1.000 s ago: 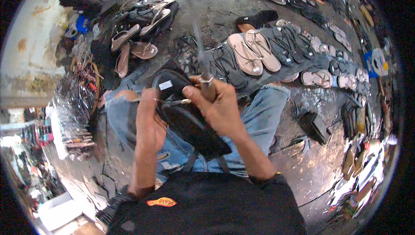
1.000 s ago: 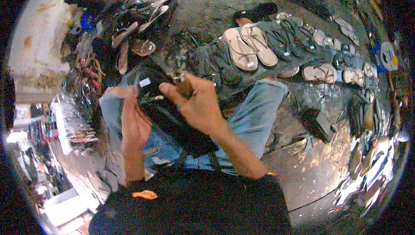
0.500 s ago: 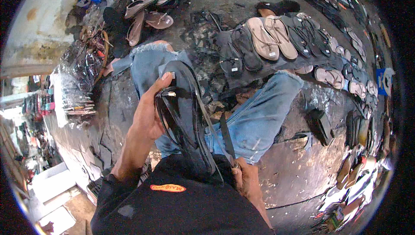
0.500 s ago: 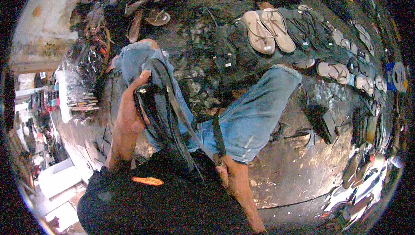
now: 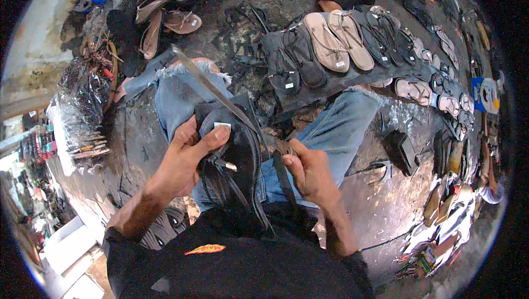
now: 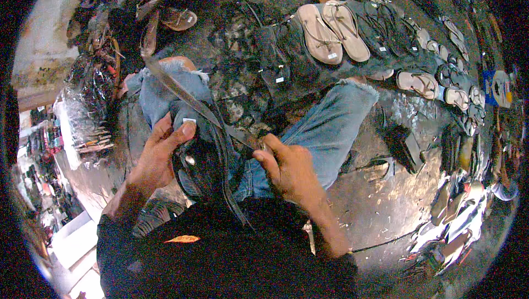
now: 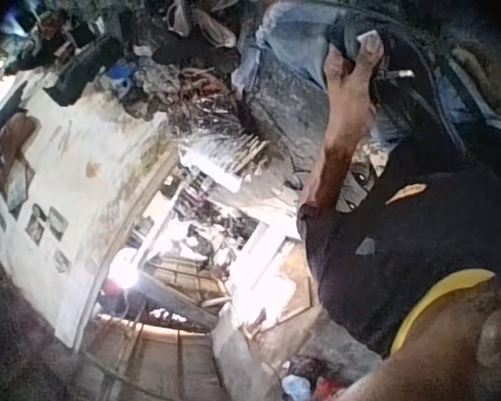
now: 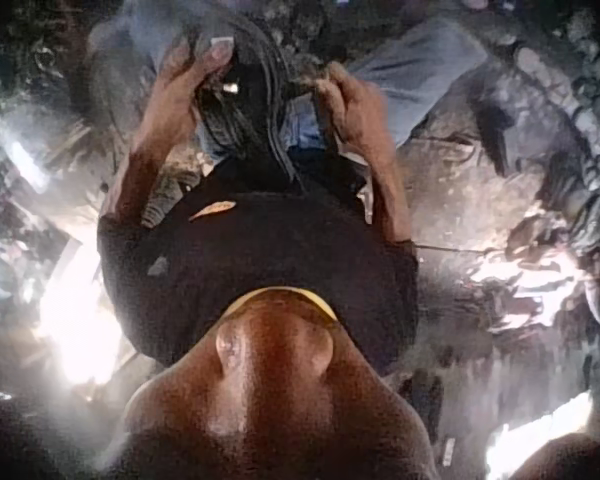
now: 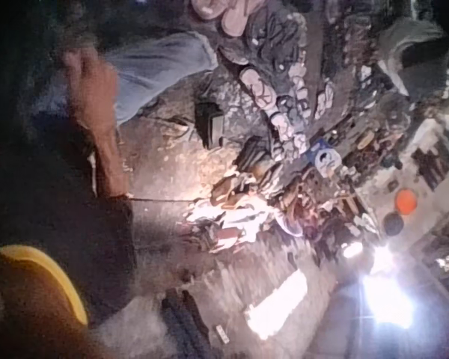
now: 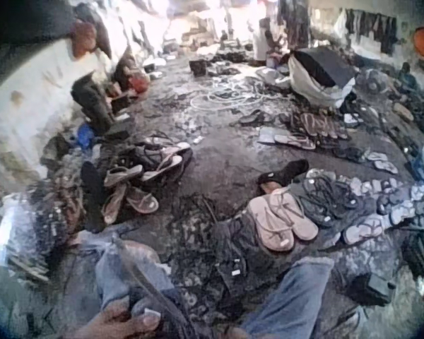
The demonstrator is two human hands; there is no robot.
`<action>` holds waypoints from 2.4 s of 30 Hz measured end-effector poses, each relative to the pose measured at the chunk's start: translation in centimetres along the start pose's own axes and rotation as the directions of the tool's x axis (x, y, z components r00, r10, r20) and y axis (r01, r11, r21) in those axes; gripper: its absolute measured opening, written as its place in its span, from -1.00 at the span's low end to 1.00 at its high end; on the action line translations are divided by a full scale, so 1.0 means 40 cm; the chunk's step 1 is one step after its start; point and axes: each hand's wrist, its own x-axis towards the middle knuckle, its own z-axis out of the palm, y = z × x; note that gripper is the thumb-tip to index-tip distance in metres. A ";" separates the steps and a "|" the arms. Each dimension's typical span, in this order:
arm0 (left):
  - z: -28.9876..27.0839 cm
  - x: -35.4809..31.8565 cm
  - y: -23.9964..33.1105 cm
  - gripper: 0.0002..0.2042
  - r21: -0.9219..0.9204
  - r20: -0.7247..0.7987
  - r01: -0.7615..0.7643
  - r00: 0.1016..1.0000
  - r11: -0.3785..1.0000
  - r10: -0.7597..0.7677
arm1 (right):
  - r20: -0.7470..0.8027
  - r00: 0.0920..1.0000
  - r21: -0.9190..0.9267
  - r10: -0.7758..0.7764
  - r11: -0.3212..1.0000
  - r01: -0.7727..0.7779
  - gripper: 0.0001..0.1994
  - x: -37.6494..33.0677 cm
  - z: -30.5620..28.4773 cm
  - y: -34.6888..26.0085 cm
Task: The person sits on the floor and repeatedly picks up sandals, using a knife to scrape or clean the soles and straps. They handle multiple sandals one at a time, turning them over and scraping different surfaces before placing them back on the floor.
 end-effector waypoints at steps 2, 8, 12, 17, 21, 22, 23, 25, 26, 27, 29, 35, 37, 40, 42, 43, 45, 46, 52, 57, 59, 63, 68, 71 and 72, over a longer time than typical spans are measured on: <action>0.021 0.003 0.030 -0.65 0.037 0.002 0.036 0.999 0.999 -0.036 | 0.090 0.996 -0.082 -0.029 0.996 0.036 -0.63 0.075 -0.055 -0.028; 0.001 0.026 0.012 -0.65 0.185 0.071 -0.025 0.997 0.982 0.012 | 0.432 0.897 -0.060 -0.097 0.989 0.136 -0.50 0.255 -0.197 -0.135; 0.021 0.035 0.033 -0.62 0.135 0.060 0.047 0.997 0.990 -0.055 | 0.415 0.886 -0.055 -0.207 0.966 0.251 -0.43 0.326 -0.201 -0.145; 0.073 0.007 0.075 -0.57 -0.045 0.037 -0.269 0.962 0.962 0.271 | 0.188 0.973 0.301 -0.135 0.951 0.074 -0.39 0.440 -0.067 -0.006; 0.037 0.049 0.154 -0.62 0.957 -0.198 -0.092 0.480 0.274 0.855 | -0.187 0.982 0.461 -0.020 0.881 0.106 -0.48 0.285 -0.045 0.108; 0.097 0.070 0.122 -0.65 0.674 -0.266 -0.437 0.610 0.596 0.747 | -0.287 0.958 0.475 0.024 0.872 0.121 -0.53 0.251 -0.047 0.122; 0.161 0.092 0.073 -0.69 0.186 -0.216 -0.585 0.760 0.789 0.614 | -0.387 0.920 0.483 0.068 0.865 0.139 -0.59 0.214 -0.052 0.136; 0.183 0.094 0.043 -0.74 -0.429 -0.077 -0.454 0.880 0.781 0.469 | -0.472 0.863 0.601 0.180 0.782 0.166 -0.76 0.135 -0.088 0.052; 0.186 0.100 0.049 -0.75 -0.516 -0.058 -0.403 0.897 0.756 0.439 | -0.518 0.851 0.518 0.082 0.823 0.235 -0.74 0.086 -0.090 0.030; 0.189 0.103 0.048 -0.75 -0.597 -0.036 -0.342 0.915 0.725 0.402 | -0.552 0.834 0.431 -0.010 0.853 0.295 -0.71 0.029 -0.076 0.020; 0.214 0.110 0.026 -0.79 -0.595 -0.028 -0.346 0.911 0.726 0.412 | -0.517 0.849 0.274 -0.108 0.919 0.283 -0.67 -0.048 -0.027 0.050; 0.235 0.122 -0.005 -0.80 -0.586 -0.017 -0.328 0.919 0.741 0.393 | -0.437 0.899 0.191 0.016 0.979 0.076 -0.49 -0.190 0.074 0.080; 0.226 0.120 -0.013 -0.77 -0.598 -0.009 -0.299 0.930 0.744 0.366 | -0.412 0.910 0.209 0.045 0.977 0.047 -0.59 -0.195 0.065 0.072; 0.229 0.129 -0.025 -0.76 -0.543 -0.074 -0.330 0.935 0.772 0.347 | -0.399 0.913 0.120 0.084 0.992 -0.039 -0.64 -0.159 0.059 0.106; 0.212 0.137 -0.054 -0.75 -0.482 -0.063 -0.313 0.944 0.819 0.324 | -0.399 0.914 0.048 0.069 0.997 -0.055 -0.65 -0.117 0.029 0.123; 0.194 0.133 -0.073 -0.74 -0.447 -0.071 -0.310 0.947 0.839 0.313 | -0.387 0.921 0.030 0.037 0.999 -0.028 -0.66 -0.091 0.008 0.117; 0.173 0.113 -0.106 -0.69 -0.297 -0.065 -0.259 0.966 0.919 0.251 | -0.348 0.937 0.001 -0.019 1.000 0.021 -0.66 -0.042 -0.039 0.087; 0.165 0.104 -0.125 -0.67 -0.220 -0.055 -0.222 0.975 0.950 0.215 | -0.324 0.945 -0.010 -0.039 0.999 0.037 -0.65 -0.020 -0.064 0.062; 0.075 0.090 -0.178 -0.59 0.080 -0.025 -0.249 0.967 0.965 0.252 | -0.151 0.984 0.015 -0.097 0.995 0.100 -0.66 0.083 -0.099 -0.020; 0.042 0.058 -0.165 -0.64 -0.060 -0.051 -0.251 0.967 0.966 0.248 | -0.169 0.985 0.063 -0.019 0.998 0.030 -0.53 0.067 0.002 -0.054; 0.063 0.041 -0.181 -0.63 -0.117 -0.145 -0.297 0.949 0.948 0.279 | -0.147 0.989 0.142 0.030 0.990 -0.009 -0.53 0.066 0.043 -0.062; 0.060 0.049 -0.241 -0.71 -0.232 -0.403 -0.361 0.881 0.903 0.249 | -0.158 0.986 0.203 0.047 0.979 -0.014 -0.58 0.002 0.098 -0.006; 0.048 0.018 -0.236 -0.68 -0.329 -0.271 -0.298 0.939 0.896 0.212 | -0.067 0.998 0.085 0.019 0.996 -0.013 -0.60 -0.027 0.056 0.033; 0.021 0.011 -0.265 -0.73 -0.253 -0.346 -0.270 0.922 0.929 0.174 | -0.111 0.992 0.079 -0.064 0.994 0.073 -0.62 0.053 0.036 -0.005; 0.031 0.008 -0.259 -0.73 -0.229 -0.368 -0.249 0.917 0.941 0.153 | -0.088 0.994 0.075 -0.066 0.995 0.073 -0.64 0.080 0.029 -0.016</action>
